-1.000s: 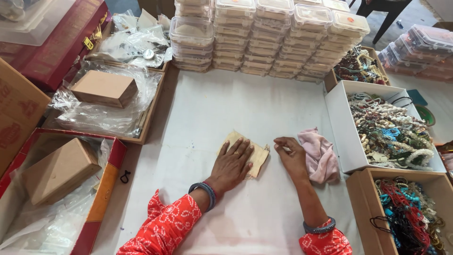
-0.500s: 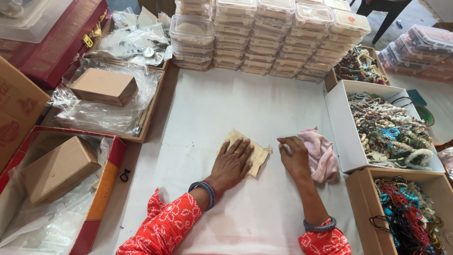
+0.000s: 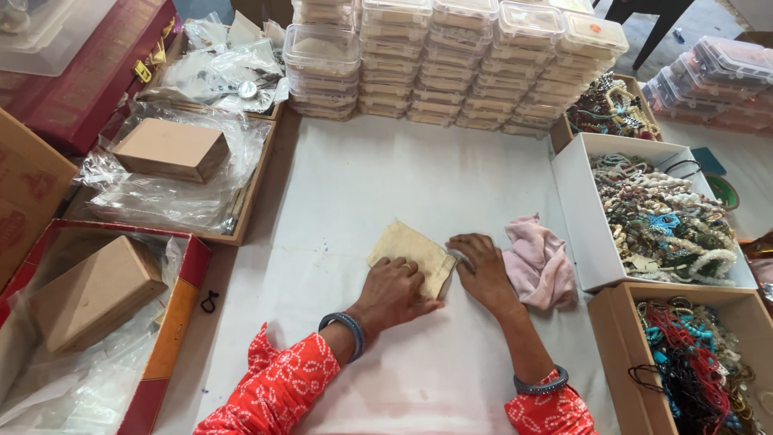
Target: The person cleans a blue beaded bracelet with a pink cloth on a white table. They then place the bracelet into a small plastic bag and wrap it in a beige pouch. Finally, they wipe a small plastic container with the cloth.
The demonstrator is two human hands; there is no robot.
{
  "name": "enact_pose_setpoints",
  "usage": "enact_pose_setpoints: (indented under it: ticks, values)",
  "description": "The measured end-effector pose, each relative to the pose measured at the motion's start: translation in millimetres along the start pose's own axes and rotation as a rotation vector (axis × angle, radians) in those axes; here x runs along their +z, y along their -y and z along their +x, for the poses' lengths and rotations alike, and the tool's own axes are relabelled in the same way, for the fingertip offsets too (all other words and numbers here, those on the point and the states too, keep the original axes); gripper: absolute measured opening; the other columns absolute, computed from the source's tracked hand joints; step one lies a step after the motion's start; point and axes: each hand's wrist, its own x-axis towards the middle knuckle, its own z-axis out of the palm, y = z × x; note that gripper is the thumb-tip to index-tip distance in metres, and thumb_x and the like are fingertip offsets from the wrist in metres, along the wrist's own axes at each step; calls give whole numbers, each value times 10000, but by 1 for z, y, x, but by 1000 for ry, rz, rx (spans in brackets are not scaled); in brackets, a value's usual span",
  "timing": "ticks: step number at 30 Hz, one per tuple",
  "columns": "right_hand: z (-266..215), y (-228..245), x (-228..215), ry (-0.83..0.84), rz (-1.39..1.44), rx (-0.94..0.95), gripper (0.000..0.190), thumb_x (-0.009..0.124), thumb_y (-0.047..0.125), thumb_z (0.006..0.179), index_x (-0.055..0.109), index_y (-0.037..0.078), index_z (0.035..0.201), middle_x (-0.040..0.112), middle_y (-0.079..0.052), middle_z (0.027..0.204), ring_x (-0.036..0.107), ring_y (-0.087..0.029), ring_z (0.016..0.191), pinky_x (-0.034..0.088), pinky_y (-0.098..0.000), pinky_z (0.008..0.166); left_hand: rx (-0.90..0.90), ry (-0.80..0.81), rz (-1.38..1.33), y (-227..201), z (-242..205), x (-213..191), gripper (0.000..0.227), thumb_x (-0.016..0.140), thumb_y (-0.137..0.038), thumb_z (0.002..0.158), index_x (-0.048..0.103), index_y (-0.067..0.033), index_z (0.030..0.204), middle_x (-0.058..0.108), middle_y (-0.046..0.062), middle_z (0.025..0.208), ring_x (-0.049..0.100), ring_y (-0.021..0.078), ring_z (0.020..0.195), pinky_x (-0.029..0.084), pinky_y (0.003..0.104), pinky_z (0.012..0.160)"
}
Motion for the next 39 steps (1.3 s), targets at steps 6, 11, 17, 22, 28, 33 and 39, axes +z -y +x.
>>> enact_pose_setpoints:
  ticks: [6,11,17,22,28,33,39]
  values:
    - [-3,-12,7,32,-36,72,183,671,40,799,725,90,968,692,-25,1196,581,-255,1185,451,-393,986,155,-20,52,6,-1,12,510,759,-572,817,747,-63,783,709,96,880,664,260,933,507,416,820]
    - [-9,-35,16,-135,-5,133,216,628,23,844,710,67,1039,688,-40,1219,591,-241,1216,482,-382,1043,145,27,65,10,-1,17,375,748,-442,869,743,-73,805,705,67,886,658,247,931,506,407,816]
    - [-1,2,12,-195,-125,20,343,739,189,841,691,74,1160,647,-72,1267,546,-288,1248,454,-445,1009,175,-14,14,13,0,15,299,741,-364,873,732,-72,811,693,69,897,649,262,922,500,421,796]
    - [-5,6,25,-58,-218,65,346,813,267,800,663,81,1051,664,-55,1222,555,-292,1230,438,-471,948,185,-31,-11,14,-1,15,286,737,-351,875,727,-71,818,687,74,893,653,262,927,504,420,815]
    - [-16,-35,48,-220,431,304,221,766,138,943,617,29,1062,662,-141,931,589,-204,778,508,-316,649,243,-250,-55,13,-2,11,343,739,-386,917,689,-80,770,678,88,866,666,288,835,527,432,756]
    - [-3,-33,15,-271,-51,370,492,724,127,946,555,15,1394,615,-223,1361,589,-369,1223,486,-447,997,246,-327,-122,18,-2,19,344,715,-343,956,648,-102,720,644,64,809,665,267,808,538,411,696]
    - [-7,-50,53,-220,-406,-138,746,539,472,965,380,83,1581,372,-145,1649,320,-319,1534,278,-574,1175,261,-396,-110,14,-3,16,271,695,-257,974,665,-104,752,650,48,821,665,252,811,529,402,700]
